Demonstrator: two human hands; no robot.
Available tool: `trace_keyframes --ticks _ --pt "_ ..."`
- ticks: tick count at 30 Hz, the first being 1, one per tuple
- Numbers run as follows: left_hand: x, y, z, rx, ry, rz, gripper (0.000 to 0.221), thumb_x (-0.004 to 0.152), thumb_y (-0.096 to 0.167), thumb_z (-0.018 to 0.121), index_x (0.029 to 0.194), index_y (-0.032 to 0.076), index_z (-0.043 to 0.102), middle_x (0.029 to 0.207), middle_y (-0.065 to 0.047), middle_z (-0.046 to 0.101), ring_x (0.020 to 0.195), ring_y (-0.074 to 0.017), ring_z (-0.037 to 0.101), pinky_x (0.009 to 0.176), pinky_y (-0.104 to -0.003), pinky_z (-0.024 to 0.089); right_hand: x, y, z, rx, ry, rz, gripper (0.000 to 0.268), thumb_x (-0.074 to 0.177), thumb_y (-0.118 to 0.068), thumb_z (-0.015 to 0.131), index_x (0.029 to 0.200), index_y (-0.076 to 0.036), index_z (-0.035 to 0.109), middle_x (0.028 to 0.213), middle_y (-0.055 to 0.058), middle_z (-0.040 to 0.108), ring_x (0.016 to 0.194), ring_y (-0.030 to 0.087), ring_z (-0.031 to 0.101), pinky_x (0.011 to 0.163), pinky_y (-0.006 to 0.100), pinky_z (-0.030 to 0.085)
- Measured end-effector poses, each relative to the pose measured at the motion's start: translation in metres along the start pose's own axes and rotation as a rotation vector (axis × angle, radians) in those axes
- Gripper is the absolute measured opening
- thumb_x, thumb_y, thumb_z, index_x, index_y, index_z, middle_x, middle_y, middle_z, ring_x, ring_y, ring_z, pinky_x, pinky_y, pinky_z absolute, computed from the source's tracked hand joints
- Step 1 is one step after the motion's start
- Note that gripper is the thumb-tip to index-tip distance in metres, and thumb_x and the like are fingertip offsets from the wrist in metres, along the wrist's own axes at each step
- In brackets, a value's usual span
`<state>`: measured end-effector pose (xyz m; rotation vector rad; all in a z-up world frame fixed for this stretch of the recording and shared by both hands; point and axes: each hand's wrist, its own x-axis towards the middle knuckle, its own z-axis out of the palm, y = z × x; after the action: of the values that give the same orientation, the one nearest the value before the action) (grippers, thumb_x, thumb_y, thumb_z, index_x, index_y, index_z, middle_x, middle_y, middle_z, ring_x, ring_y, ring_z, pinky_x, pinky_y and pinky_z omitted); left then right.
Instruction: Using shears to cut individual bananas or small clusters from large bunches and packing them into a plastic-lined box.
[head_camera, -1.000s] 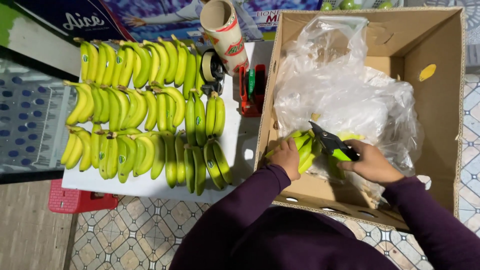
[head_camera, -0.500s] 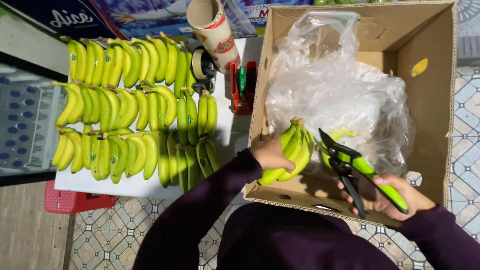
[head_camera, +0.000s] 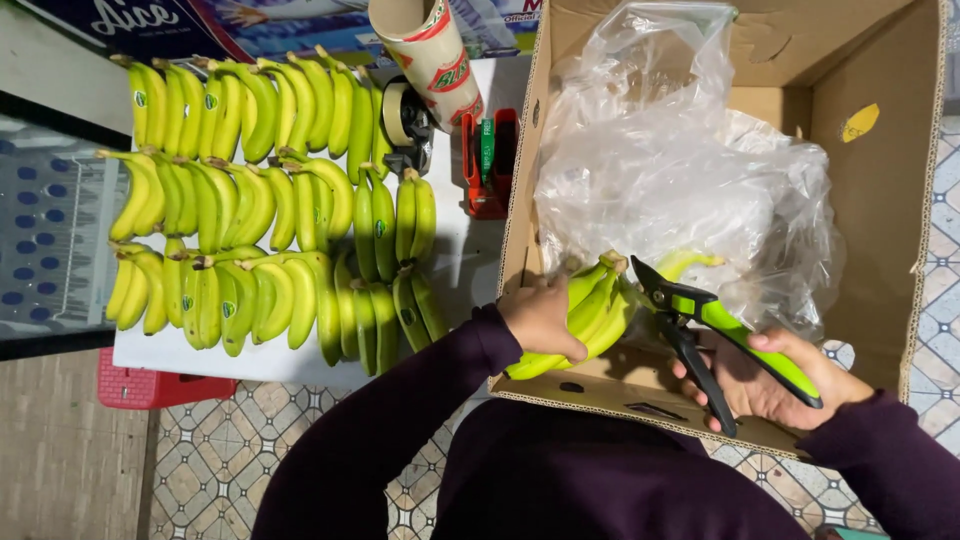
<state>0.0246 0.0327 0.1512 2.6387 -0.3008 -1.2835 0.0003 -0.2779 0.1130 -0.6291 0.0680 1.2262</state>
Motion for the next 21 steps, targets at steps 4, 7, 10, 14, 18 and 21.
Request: trace_keyframes --ticks 4,7,10,14,18,21 --pt "-0.010 0.004 -0.007 -0.105 -0.069 -0.046 0.128 0.060 0.050 0.070 0.164 0.005 0.011 0.152 -0.024 0.040 0.143 -0.0422 0.031 0.106 -0.045 0.044 0.000 0.002 -0.004 -0.008 -0.028 0.055 0.071 0.088 -0.050 0.063 0.140 -0.004 0.050 0.117 0.023 0.068 0.091 0.032 0.070 0.070 0.054 0.061" --pt "-0.010 0.003 -0.006 -0.107 -0.073 -0.048 0.127 0.060 0.050 0.071 0.164 0.005 0.013 0.151 -0.024 0.041 0.142 -0.0406 0.035 0.102 -0.044 0.048 0.002 -0.001 0.003 -0.020 -0.046 0.096 0.073 0.087 -0.053 0.061 0.136 0.000 0.053 0.114 0.023 0.068 0.089 0.031 0.071 0.072 0.053 0.061" --pt "-0.009 0.003 -0.005 -0.128 -0.080 -0.062 0.127 0.060 0.049 0.071 0.164 0.007 0.013 0.155 -0.023 0.037 0.141 -0.0385 0.040 0.101 -0.042 0.049 0.006 0.001 0.011 0.012 -0.057 0.063 0.071 0.088 -0.052 0.063 0.138 -0.003 0.050 0.114 0.022 0.068 0.090 0.032 0.070 0.071 0.053 0.061" --pt "0.002 -0.003 0.008 -0.081 -0.069 -0.053 0.124 0.065 0.054 0.076 0.162 0.005 0.017 0.158 -0.026 0.032 0.139 -0.0414 0.044 0.114 -0.046 0.036 0.013 0.003 0.013 0.144 -0.073 0.011 0.069 0.086 -0.046 0.072 0.138 -0.008 0.048 0.118 0.022 0.065 0.097 0.035 0.067 0.071 0.051 0.059" --pt "0.013 -0.002 0.026 -0.036 -0.032 -0.051 0.138 0.065 0.057 0.087 0.163 0.002 0.006 0.162 -0.029 0.022 0.134 -0.0458 0.049 0.106 -0.049 0.046 0.007 0.021 -0.012 -0.007 -0.014 -0.083 0.075 0.095 -0.038 0.061 0.157 -0.013 0.026 0.123 0.027 0.068 0.096 0.031 0.072 0.070 0.049 0.062" --pt "0.013 0.000 0.034 0.025 0.025 -0.014 0.137 0.062 0.054 0.091 0.160 -0.002 0.014 0.154 -0.025 0.033 0.121 -0.0403 0.059 0.087 -0.046 0.058 0.003 0.028 -0.023 0.003 0.139 0.033 0.065 0.089 -0.035 0.056 0.144 -0.002 0.047 0.119 0.027 0.070 0.085 0.033 0.069 0.066 0.052 0.060"
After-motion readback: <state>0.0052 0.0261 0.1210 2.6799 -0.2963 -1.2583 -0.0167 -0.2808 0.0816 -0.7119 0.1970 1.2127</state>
